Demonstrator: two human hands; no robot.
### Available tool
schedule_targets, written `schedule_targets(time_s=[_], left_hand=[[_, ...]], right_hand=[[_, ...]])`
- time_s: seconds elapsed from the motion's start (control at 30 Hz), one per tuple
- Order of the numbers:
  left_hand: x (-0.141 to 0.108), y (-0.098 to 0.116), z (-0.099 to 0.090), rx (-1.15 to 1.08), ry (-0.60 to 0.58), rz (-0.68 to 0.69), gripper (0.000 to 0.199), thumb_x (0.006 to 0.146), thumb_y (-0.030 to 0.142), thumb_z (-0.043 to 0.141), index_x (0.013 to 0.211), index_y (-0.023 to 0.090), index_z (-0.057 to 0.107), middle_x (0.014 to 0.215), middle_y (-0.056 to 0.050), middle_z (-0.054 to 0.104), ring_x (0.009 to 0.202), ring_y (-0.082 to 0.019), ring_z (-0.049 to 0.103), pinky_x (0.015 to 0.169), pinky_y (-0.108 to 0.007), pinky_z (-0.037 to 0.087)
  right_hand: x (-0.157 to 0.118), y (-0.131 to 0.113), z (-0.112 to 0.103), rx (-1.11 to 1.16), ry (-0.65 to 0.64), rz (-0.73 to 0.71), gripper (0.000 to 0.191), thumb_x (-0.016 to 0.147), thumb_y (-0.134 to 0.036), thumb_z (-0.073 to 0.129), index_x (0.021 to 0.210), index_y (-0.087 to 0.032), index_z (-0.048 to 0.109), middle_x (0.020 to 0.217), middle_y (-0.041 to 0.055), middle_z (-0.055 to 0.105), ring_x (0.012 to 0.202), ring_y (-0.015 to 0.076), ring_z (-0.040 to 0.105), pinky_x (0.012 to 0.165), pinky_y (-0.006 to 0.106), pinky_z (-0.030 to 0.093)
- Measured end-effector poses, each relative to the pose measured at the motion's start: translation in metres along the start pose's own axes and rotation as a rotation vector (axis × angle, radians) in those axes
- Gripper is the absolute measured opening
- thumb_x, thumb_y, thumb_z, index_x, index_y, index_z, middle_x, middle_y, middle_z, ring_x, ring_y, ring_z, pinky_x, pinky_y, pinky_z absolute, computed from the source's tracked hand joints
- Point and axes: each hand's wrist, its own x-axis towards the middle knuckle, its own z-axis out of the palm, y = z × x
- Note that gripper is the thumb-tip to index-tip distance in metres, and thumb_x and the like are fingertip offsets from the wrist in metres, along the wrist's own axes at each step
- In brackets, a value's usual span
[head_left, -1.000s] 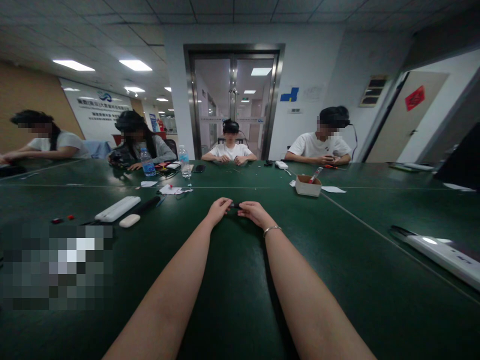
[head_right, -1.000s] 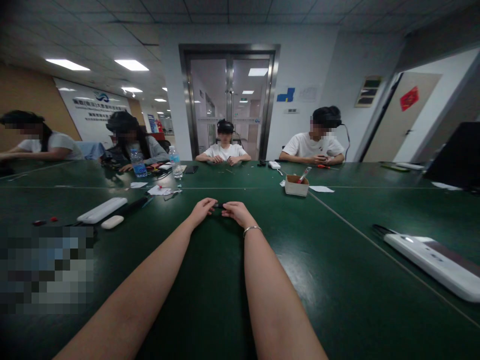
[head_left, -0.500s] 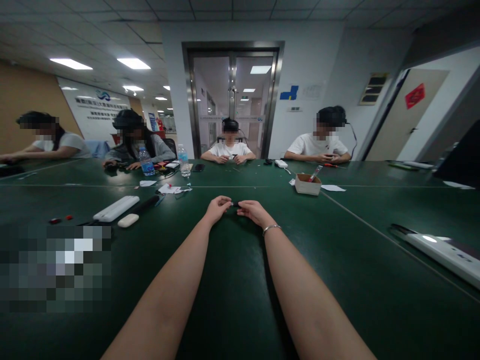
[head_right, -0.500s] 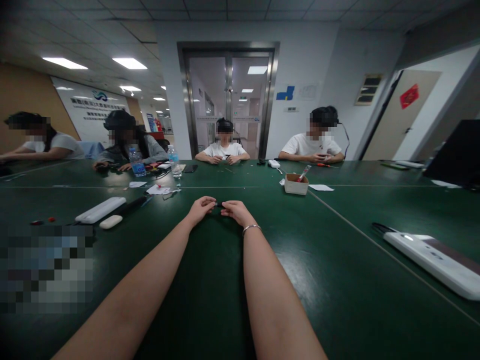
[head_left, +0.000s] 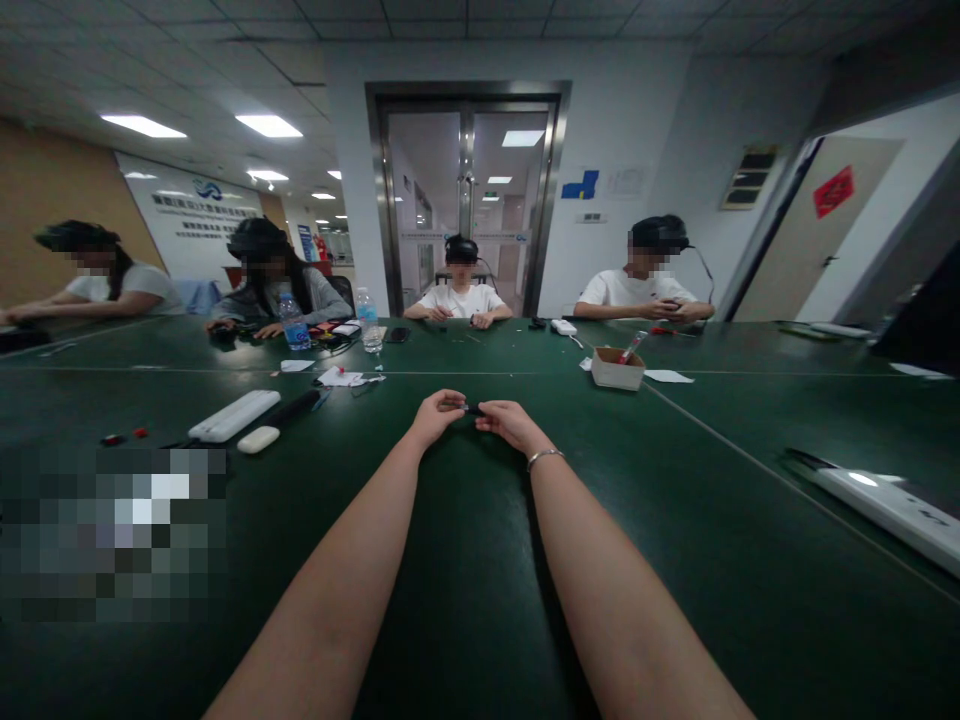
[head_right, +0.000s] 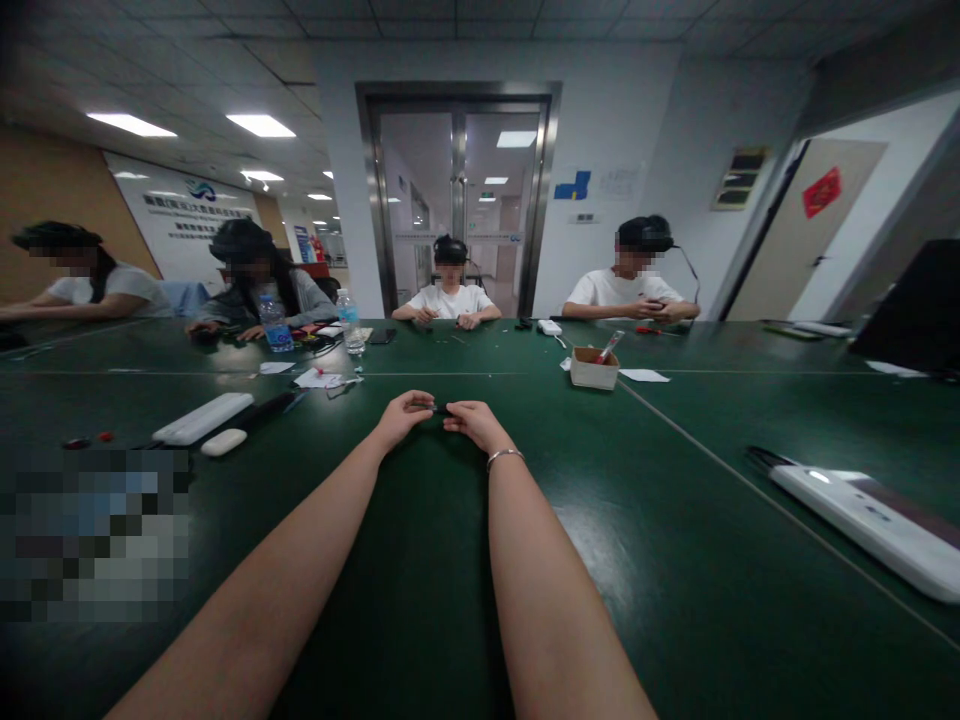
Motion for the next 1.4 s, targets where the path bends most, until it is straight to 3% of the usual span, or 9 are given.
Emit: schedule_targets(time_s=[0.2, 0.3, 0.47, 0.7, 0.87, 1.0, 1.13, 1.27, 1.4], left_hand=[[0.000, -0.002, 0.004, 0.024, -0.001, -0.157, 0.031, 0.071, 0.036, 0.063, 0.093, 0.014, 0.058, 0.089, -0.007, 0.063, 0.071, -0.013, 0.061, 0.064, -0.027, 0.049], [0.000, -0.001, 0.005, 0.020, -0.005, -0.191, 0.030, 0.073, 0.037, 0.062, 0.090, 0.014, 0.057, 0.081, -0.005, 0.063, 0.063, -0.011, 0.059, 0.059, -0.025, 0.047], [-0.001, 0.001, 0.003, 0.035, -0.009, -0.122, 0.029, 0.068, 0.032, 0.066, 0.090, 0.014, 0.059, 0.075, -0.004, 0.062, 0.064, -0.011, 0.057, 0.060, -0.025, 0.047], [0.000, 0.000, 0.001, 0.035, -0.038, -0.029, 0.028, 0.061, 0.024, 0.071, 0.085, 0.014, 0.061, 0.089, -0.007, 0.065, 0.081, -0.016, 0.061, 0.081, -0.035, 0.047], [0.000, -0.002, 0.001, 0.034, -0.055, 0.006, 0.028, 0.061, 0.024, 0.071, 0.085, 0.014, 0.061, 0.092, -0.006, 0.065, 0.085, -0.016, 0.061, 0.083, -0.034, 0.047], [0.003, -0.008, 0.003, 0.106, 0.018, -0.053, 0.033, 0.067, 0.035, 0.067, 0.092, 0.015, 0.061, 0.096, -0.008, 0.064, 0.083, -0.016, 0.061, 0.074, -0.030, 0.049], [0.004, -0.010, 0.006, 0.087, 0.014, -0.172, 0.034, 0.075, 0.042, 0.058, 0.095, 0.015, 0.058, 0.080, -0.006, 0.064, 0.065, -0.012, 0.060, 0.058, -0.024, 0.046], [0.003, -0.009, 0.004, 0.087, -0.015, -0.123, 0.031, 0.074, 0.036, 0.060, 0.096, 0.015, 0.059, 0.073, -0.003, 0.062, 0.064, -0.011, 0.058, 0.057, -0.023, 0.045], [0.002, -0.008, 0.001, 0.097, -0.028, -0.055, 0.030, 0.071, 0.031, 0.064, 0.096, 0.015, 0.060, 0.080, -0.005, 0.065, 0.069, -0.013, 0.059, 0.062, -0.026, 0.047]], right_hand=[[-0.001, 0.000, 0.000, 0.000, -0.016, 0.004, 0.003, 0.072, -0.007, 0.066, 0.071, -0.007, 0.063, 0.061, 0.0046, 0.062, 0.054, 0.0110, 0.061, 0.056, 0.023, 0.055], [0.000, 0.000, 0.000, 0.000, -0.025, 0.003, 0.003, 0.072, -0.007, 0.066, 0.071, -0.007, 0.063, 0.061, 0.0050, 0.062, 0.055, 0.0112, 0.061, 0.057, 0.023, 0.055], [0.002, 0.002, -0.001, 0.008, -0.032, 0.000, 0.004, 0.072, -0.007, 0.066, 0.070, -0.007, 0.063, 0.061, 0.0052, 0.062, 0.055, 0.0110, 0.062, 0.057, 0.022, 0.055], [0.000, -0.001, -0.001, 0.015, -0.012, 0.011, 0.004, 0.072, -0.008, 0.066, 0.071, -0.007, 0.063, 0.061, 0.0050, 0.062, 0.055, 0.0106, 0.061, 0.057, 0.022, 0.056], [-0.001, -0.001, 0.000, 0.020, -0.005, 0.011, 0.004, 0.073, -0.008, 0.066, 0.071, -0.007, 0.062, 0.061, 0.0051, 0.062, 0.055, 0.0107, 0.061, 0.057, 0.022, 0.055], [0.001, 0.001, -0.001, 0.022, -0.005, 0.004, 0.005, 0.072, -0.008, 0.067, 0.070, -0.008, 0.062, 0.061, 0.0046, 0.062, 0.056, 0.0109, 0.061, 0.057, 0.022, 0.055], [0.002, 0.002, -0.002, 0.011, -0.035, -0.001, 0.005, 0.072, -0.009, 0.067, 0.069, -0.008, 0.063, 0.061, 0.0043, 0.062, 0.056, 0.0107, 0.061, 0.059, 0.023, 0.055], [0.002, 0.003, -0.002, 0.003, -0.038, -0.001, 0.005, 0.071, -0.009, 0.067, 0.070, -0.007, 0.063, 0.062, 0.0053, 0.062, 0.057, 0.0111, 0.061, 0.059, 0.023, 0.055], [0.002, 0.002, -0.001, 0.009, -0.015, 0.006, 0.004, 0.072, -0.008, 0.066, 0.070, -0.008, 0.063, 0.062, 0.0056, 0.062, 0.057, 0.0115, 0.062, 0.059, 0.023, 0.055]])
